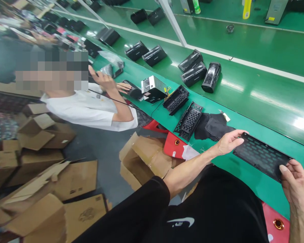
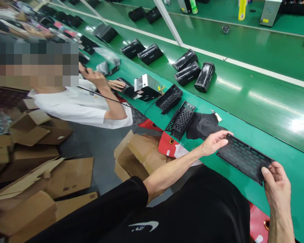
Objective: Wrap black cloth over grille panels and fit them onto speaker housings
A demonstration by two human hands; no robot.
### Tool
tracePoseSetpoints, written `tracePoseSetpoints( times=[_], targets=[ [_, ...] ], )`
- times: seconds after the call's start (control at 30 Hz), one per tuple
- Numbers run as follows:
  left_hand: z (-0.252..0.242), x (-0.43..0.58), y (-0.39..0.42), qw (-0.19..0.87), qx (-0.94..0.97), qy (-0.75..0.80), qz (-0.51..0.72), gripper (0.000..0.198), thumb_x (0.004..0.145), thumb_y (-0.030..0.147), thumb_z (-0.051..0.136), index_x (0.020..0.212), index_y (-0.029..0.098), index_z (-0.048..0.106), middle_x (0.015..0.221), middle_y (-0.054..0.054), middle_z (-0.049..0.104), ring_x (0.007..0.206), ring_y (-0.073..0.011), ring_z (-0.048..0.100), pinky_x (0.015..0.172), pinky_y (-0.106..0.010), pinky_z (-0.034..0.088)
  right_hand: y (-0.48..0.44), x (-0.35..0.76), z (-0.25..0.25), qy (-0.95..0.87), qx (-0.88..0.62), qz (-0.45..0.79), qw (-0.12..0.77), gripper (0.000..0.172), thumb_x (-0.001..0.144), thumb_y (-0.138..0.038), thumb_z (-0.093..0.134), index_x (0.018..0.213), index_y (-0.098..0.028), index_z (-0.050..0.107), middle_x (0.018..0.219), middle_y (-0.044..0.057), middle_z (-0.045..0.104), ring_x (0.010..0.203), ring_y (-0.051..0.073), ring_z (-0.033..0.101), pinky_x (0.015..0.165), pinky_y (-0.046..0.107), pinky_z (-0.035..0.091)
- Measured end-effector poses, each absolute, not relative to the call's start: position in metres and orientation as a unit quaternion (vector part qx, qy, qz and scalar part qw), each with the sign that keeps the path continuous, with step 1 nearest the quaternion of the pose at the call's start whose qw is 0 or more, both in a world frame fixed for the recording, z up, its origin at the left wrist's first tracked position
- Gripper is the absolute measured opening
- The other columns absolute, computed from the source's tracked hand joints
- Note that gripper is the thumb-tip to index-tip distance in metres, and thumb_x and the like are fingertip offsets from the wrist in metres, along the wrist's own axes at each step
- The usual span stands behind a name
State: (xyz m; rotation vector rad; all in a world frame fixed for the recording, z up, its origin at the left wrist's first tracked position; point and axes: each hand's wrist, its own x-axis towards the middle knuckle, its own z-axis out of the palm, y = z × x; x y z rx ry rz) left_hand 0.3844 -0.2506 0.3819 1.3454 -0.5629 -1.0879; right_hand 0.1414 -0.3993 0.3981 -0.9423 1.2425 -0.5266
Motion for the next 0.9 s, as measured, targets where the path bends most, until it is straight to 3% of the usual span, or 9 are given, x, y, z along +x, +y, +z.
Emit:
tracePoseSetpoints(
  times=[0.2,0.3,0.5,0.67,0.77,0.9],
  targets=[
    [0.377,0.385,-0.251,0.634,0.577,-0.213,-0.469,0.062,0.090,0.055,0.076,0.135,0.014,0.069,0.098,-0.007,0.067,0.081,-0.0149,0.056,0.079,-0.028,0.046,-0.402,0.143,0.394,0.518,-0.422,-0.193,0.719,0.054,0.067,-0.055,0.097,0.101,-0.021,0.072,0.082,0.001,0.067,0.063,0.011,0.055,0.055,0.023,0.047],
    [0.374,0.386,-0.251,0.652,0.569,-0.192,-0.464,0.062,0.088,0.056,0.078,0.132,0.013,0.069,0.100,-0.008,0.069,0.086,-0.0171,0.060,0.082,-0.030,0.048,-0.401,0.147,0.391,0.499,-0.441,-0.155,0.730,0.049,0.076,-0.060,0.090,0.093,-0.019,0.071,0.070,0.001,0.064,0.056,0.013,0.054,0.049,0.024,0.044],
    [0.362,0.385,-0.240,0.681,0.547,-0.134,-0.468,0.067,0.082,0.062,0.083,0.126,0.014,0.071,0.091,-0.004,0.067,0.073,-0.0123,0.055,0.072,-0.026,0.044,-0.403,0.163,0.390,0.481,-0.467,-0.158,0.725,0.049,0.077,-0.061,0.089,0.090,-0.017,0.071,0.065,0.001,0.062,0.049,0.012,0.051,0.046,0.024,0.041],
    [0.344,0.404,-0.237,0.696,0.444,-0.011,-0.565,0.087,0.081,0.094,0.056,0.113,0.015,0.073,0.091,-0.008,0.071,0.067,-0.0153,0.061,0.065,-0.026,0.045,-0.412,0.179,0.394,0.464,-0.489,-0.100,0.732,0.047,0.079,-0.061,0.088,0.091,-0.018,0.071,0.063,0.000,0.059,0.048,0.011,0.048,0.047,0.023,0.038],
    [0.338,0.420,-0.241,0.628,0.375,0.016,-0.682,0.087,0.089,0.092,0.040,0.104,0.014,0.075,0.096,-0.013,0.076,0.074,-0.0222,0.068,0.069,-0.033,0.051,-0.418,0.196,0.394,0.443,-0.522,-0.030,0.729,0.051,0.079,-0.065,0.086,0.091,-0.017,0.072,0.056,-0.001,0.054,0.047,0.012,0.045,0.048,0.024,0.038],
    [0.337,0.429,-0.235,0.555,0.346,0.009,-0.756,0.075,0.083,0.086,0.060,0.097,0.015,0.078,0.085,-0.011,0.077,0.072,-0.0276,0.070,0.072,-0.041,0.056,-0.422,0.226,0.386,0.385,-0.563,0.066,0.728,0.053,0.078,-0.070,0.083,0.087,-0.019,0.072,0.054,-0.001,0.053,0.047,0.014,0.045,0.047,0.025,0.037]
  ],
)
